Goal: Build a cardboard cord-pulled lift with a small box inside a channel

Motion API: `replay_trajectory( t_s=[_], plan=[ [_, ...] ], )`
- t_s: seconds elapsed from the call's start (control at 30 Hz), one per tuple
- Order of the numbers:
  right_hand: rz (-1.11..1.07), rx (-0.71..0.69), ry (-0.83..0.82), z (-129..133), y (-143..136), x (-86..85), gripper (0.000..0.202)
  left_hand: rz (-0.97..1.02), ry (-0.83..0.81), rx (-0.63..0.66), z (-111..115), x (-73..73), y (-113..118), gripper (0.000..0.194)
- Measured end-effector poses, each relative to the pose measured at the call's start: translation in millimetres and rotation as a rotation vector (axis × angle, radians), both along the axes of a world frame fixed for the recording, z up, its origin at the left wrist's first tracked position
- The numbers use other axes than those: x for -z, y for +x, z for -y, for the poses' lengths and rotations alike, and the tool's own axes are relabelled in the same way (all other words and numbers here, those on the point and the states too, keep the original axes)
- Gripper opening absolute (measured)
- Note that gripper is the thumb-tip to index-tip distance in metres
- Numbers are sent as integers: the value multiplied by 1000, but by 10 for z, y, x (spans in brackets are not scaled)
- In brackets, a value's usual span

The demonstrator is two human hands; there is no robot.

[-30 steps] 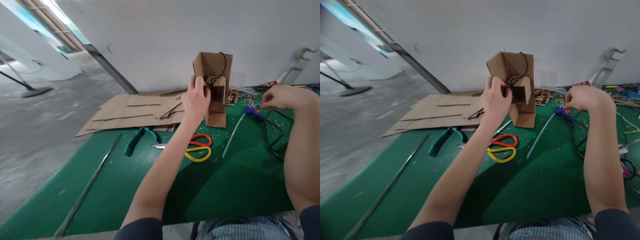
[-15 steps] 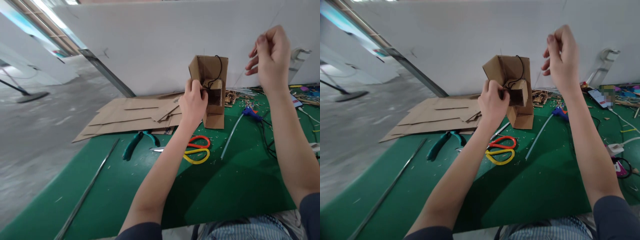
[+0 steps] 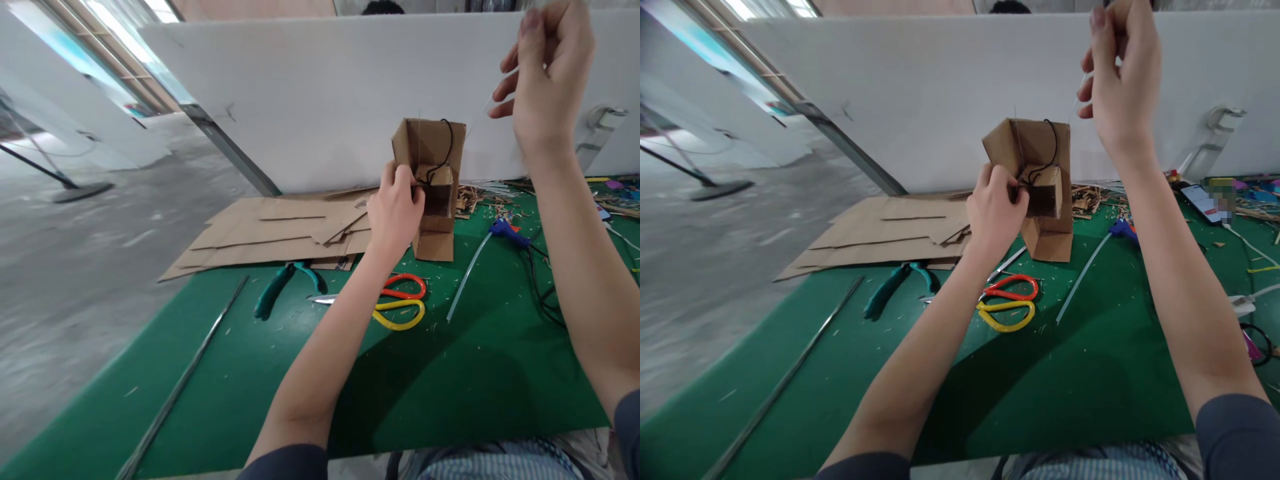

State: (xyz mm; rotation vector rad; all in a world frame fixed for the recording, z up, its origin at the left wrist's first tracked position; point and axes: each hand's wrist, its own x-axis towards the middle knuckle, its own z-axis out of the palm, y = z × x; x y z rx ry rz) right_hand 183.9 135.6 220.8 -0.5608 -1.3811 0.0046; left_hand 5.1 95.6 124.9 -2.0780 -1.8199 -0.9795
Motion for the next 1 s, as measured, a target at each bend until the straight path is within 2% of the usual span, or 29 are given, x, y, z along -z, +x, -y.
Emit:
replay_trajectory(
  t_s=[0.07, 0.3, 0.57, 0.8, 1.0],
  plan=[
    [17, -13, -3, 0, 35, -24, 18, 1, -4, 10, 4, -8, -7, 18],
    [90, -13, -190, 13, 63, -12, 20, 0, -6, 35, 3, -11, -25, 16],
    [118, -17, -182, 47, 41, -60, 17, -6, -36, 32, 8, -16, -25, 19],
    [118, 1, -220, 91, -14, -83, 24, -35, -30, 14, -6, -13, -31, 21],
    [129, 3, -247, 52, -53, -57, 22, -29, -33, 24, -9, 1, -30, 22]
  ],
)
